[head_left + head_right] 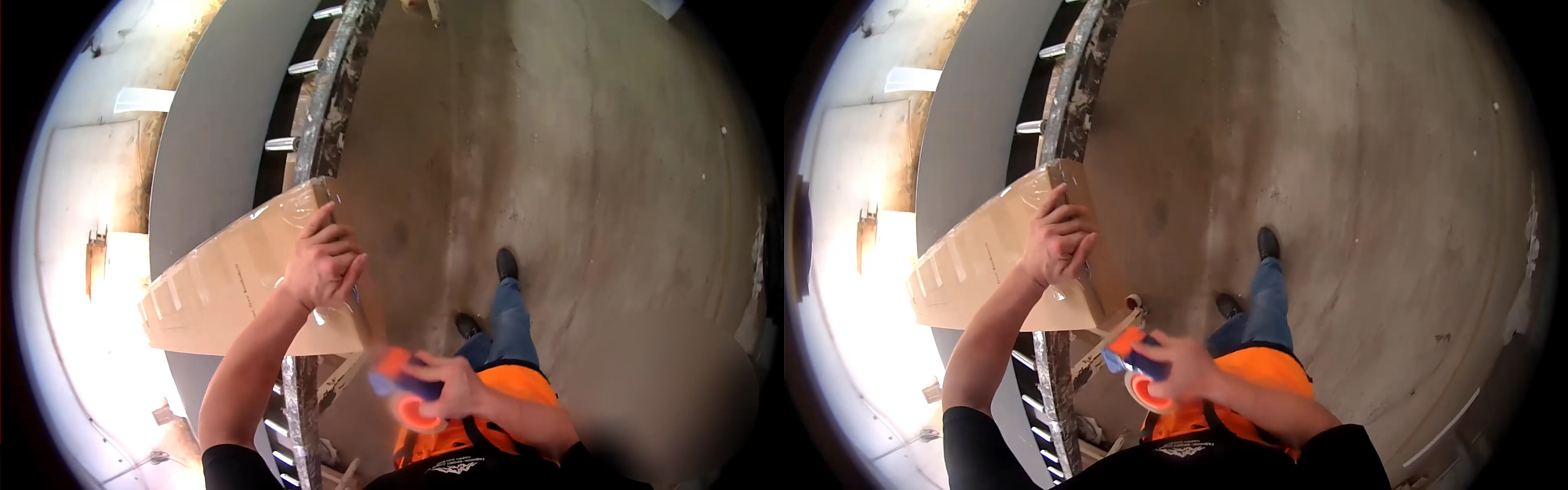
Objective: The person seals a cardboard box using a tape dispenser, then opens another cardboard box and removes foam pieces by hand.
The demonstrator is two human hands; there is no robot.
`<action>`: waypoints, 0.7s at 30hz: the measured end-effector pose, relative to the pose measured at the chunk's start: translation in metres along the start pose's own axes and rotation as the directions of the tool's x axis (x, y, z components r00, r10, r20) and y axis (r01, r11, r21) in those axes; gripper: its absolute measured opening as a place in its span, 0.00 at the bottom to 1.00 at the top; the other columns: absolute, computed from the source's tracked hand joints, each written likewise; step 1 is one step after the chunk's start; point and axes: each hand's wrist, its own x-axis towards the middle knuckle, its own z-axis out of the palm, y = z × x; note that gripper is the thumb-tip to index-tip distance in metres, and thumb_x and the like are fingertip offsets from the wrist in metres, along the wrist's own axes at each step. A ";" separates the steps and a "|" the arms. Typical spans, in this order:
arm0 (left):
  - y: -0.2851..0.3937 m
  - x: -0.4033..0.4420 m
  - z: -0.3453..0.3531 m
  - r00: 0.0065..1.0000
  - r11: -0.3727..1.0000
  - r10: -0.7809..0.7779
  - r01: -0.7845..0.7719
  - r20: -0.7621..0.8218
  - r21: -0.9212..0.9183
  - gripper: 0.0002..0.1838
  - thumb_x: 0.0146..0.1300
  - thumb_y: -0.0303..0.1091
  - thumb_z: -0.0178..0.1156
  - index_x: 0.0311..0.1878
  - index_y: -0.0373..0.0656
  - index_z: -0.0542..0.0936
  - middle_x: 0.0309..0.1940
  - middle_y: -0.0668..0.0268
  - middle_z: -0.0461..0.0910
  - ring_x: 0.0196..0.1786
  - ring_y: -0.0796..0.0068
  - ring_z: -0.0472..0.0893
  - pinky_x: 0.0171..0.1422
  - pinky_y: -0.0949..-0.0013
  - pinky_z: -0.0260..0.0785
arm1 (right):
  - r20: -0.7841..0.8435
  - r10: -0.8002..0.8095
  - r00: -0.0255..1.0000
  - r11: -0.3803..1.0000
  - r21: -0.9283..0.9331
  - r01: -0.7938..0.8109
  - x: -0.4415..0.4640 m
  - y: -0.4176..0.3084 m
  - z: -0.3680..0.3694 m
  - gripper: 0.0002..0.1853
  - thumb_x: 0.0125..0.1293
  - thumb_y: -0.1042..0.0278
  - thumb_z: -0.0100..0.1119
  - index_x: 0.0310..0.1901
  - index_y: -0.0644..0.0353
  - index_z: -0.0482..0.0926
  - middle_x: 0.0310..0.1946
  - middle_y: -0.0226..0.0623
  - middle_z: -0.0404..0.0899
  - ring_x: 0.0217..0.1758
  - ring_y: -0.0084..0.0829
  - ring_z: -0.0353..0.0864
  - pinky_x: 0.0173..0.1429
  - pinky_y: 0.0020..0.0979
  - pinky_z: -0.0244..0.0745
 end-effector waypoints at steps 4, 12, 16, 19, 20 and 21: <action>0.004 -0.004 0.007 0.998 1.000 -0.001 0.002 -0.065 0.014 0.08 0.59 0.28 0.62 0.24 0.44 0.84 0.27 0.70 0.86 0.44 0.66 0.83 0.76 0.49 0.61 | -0.017 0.100 0.995 0.993 -0.059 -0.101 -0.008 -0.005 0.040 0.31 0.46 0.57 0.71 0.57 0.50 0.84 0.50 0.39 0.80 0.43 0.43 0.86 0.46 0.35 0.82; 0.008 -0.011 0.006 0.998 1.000 -0.004 0.005 -0.059 0.016 0.06 0.58 0.28 0.63 0.26 0.42 0.85 0.27 0.68 0.86 0.43 0.66 0.83 0.72 0.50 0.64 | 0.131 -0.014 0.991 0.994 -0.107 0.028 0.040 0.026 0.116 0.31 0.46 0.60 0.70 0.58 0.48 0.83 0.50 0.44 0.83 0.48 0.47 0.86 0.55 0.44 0.80; 0.009 -0.014 0.006 0.998 1.000 -0.001 0.001 -0.056 0.004 0.06 0.58 0.28 0.63 0.27 0.42 0.85 0.27 0.68 0.86 0.43 0.66 0.84 0.71 0.51 0.65 | 0.008 0.258 0.966 0.697 0.691 -0.192 0.009 0.077 0.014 0.35 0.45 0.76 0.64 0.62 0.61 0.81 0.47 0.34 0.85 0.49 0.25 0.83 0.56 0.26 0.77; 0.011 -0.016 0.004 0.998 1.000 -0.001 0.002 -0.055 0.010 0.05 0.57 0.27 0.63 0.26 0.43 0.85 0.27 0.68 0.86 0.43 0.66 0.84 0.70 0.51 0.65 | 0.070 0.175 0.982 0.703 0.690 -0.174 0.072 0.054 -0.040 0.35 0.44 0.79 0.63 0.62 0.64 0.80 0.46 0.35 0.85 0.46 0.25 0.84 0.54 0.24 0.77; 0.010 -0.017 0.005 0.998 1.000 -0.003 0.003 -0.059 0.010 0.05 0.57 0.27 0.63 0.26 0.43 0.85 0.27 0.68 0.86 0.43 0.66 0.84 0.70 0.51 0.65 | 0.115 0.090 0.989 0.789 0.598 -0.141 0.089 0.052 -0.037 0.36 0.44 0.77 0.65 0.62 0.63 0.80 0.45 0.37 0.85 0.46 0.24 0.84 0.53 0.25 0.77; 0.010 -0.020 0.006 0.998 1.000 -0.005 0.005 -0.056 0.005 0.05 0.57 0.28 0.63 0.26 0.43 0.85 0.28 0.68 0.86 0.43 0.66 0.84 0.70 0.51 0.65 | 0.109 0.059 0.992 0.896 0.433 -0.101 0.084 0.045 -0.032 0.36 0.43 0.74 0.67 0.61 0.62 0.80 0.45 0.39 0.85 0.45 0.25 0.84 0.53 0.26 0.77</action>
